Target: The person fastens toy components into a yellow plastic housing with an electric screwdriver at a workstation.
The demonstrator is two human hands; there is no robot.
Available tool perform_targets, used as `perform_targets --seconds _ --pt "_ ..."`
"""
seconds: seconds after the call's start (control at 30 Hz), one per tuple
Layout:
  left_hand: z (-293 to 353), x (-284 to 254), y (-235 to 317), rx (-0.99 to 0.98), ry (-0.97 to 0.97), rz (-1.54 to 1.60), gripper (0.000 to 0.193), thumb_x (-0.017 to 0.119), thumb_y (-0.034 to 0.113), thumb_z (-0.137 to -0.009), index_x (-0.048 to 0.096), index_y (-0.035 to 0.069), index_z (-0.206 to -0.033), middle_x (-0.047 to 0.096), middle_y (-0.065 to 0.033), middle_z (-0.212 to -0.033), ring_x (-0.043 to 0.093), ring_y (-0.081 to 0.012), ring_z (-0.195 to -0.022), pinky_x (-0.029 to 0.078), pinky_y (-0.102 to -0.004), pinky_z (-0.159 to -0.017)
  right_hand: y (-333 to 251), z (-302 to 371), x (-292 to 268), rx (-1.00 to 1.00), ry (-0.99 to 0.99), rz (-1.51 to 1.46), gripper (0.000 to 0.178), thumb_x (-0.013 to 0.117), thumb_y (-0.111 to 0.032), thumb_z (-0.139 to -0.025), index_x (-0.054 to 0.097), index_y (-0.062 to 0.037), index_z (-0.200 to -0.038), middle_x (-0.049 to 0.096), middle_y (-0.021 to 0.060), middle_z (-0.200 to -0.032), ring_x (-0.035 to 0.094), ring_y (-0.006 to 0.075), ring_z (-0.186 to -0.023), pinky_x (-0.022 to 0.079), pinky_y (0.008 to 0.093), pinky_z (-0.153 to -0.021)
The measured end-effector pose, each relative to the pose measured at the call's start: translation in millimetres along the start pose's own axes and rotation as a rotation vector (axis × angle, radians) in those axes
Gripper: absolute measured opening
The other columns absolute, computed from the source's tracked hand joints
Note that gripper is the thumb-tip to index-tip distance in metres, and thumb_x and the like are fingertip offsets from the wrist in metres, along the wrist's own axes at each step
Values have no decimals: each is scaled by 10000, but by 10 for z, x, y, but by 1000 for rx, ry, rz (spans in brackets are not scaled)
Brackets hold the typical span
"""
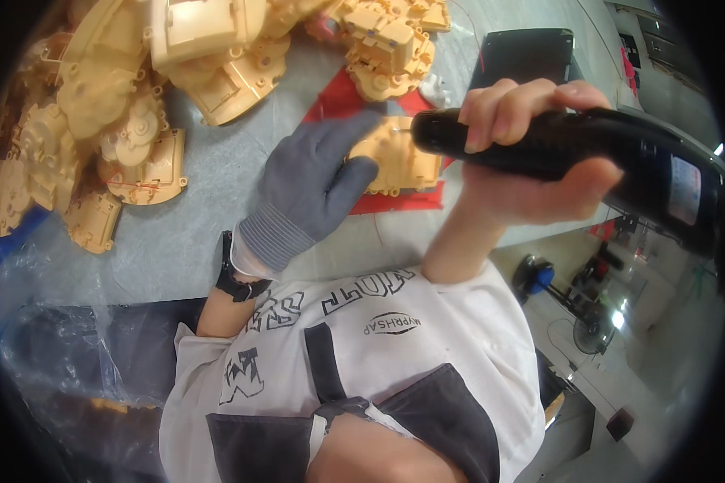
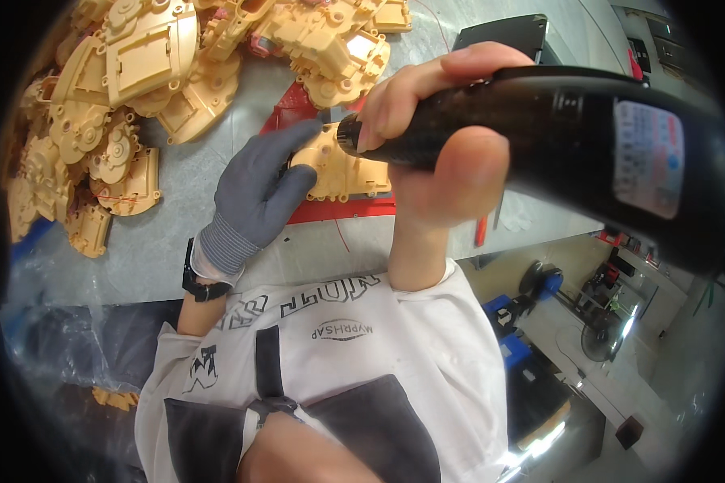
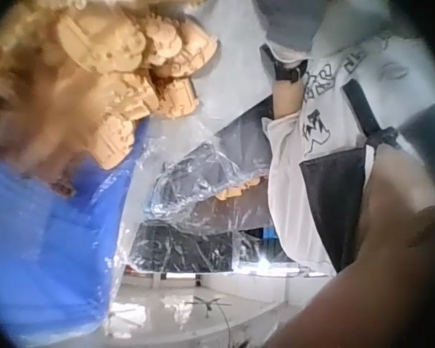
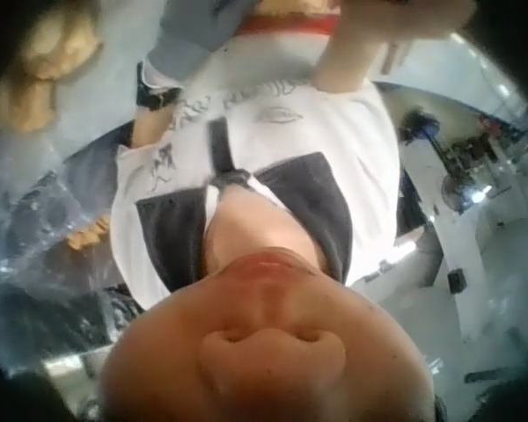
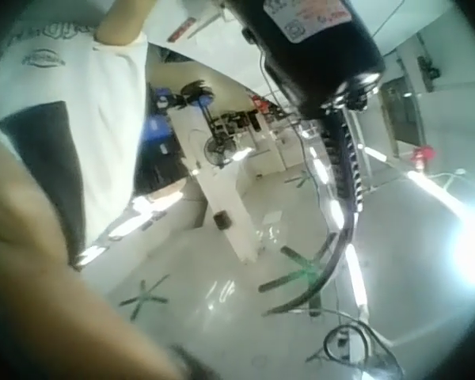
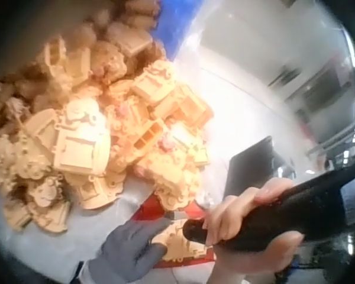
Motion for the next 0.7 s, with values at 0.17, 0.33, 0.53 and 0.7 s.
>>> perform_targets --seconds 0.17,0.33,0.53,0.7 --pt "-19 -57 14 -146 -110 42 366 565 166 -804 503 37 -1140 572 -137 -955 573 -232 -805 451 -305 -720 122 -25 -50 -19 -113 -30 609 452 -627 -781 438 -73 -1034 461 81 -627 435 182 -459 395 314 -477" --pt "-31 -57 17 -157 -124 16 416 587 172 -785 485 48 -1168 573 -134 -955 570 -240 -808 450 -312 -718 139 -6 -18 -72 -155 33 632 484 -621 -774 416 -49 -1035 467 89 -634 442 182 -456 412 316 -477" --pt "-19 68 64 -109 -87 -107 429 596 197 -776 489 63 -1170 578 -125 -960 562 -256 -859 446 -332 -755 57 87 -31 36 93 100 541 526 -540 -789 411 -81 -1052 476 78 -633 460 181 -484 409 319 -515" --pt "-36 256 70 -204 38 -82 451 625 261 -751 514 49 -1133 582 -103 -961 564 -220 -875 441 -314 -790 -263 169 -510 -61 299 -370 450 520 -505 -796 522 -94 -979 496 35 -619 466 165 -513 391 321 -567"
Point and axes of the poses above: each hand's wrist, its own z-axis away from the middle knuckle, its own x-axis out of the palm, y = z × x, the point moved 2 cm from there along -z, towards the middle knuckle
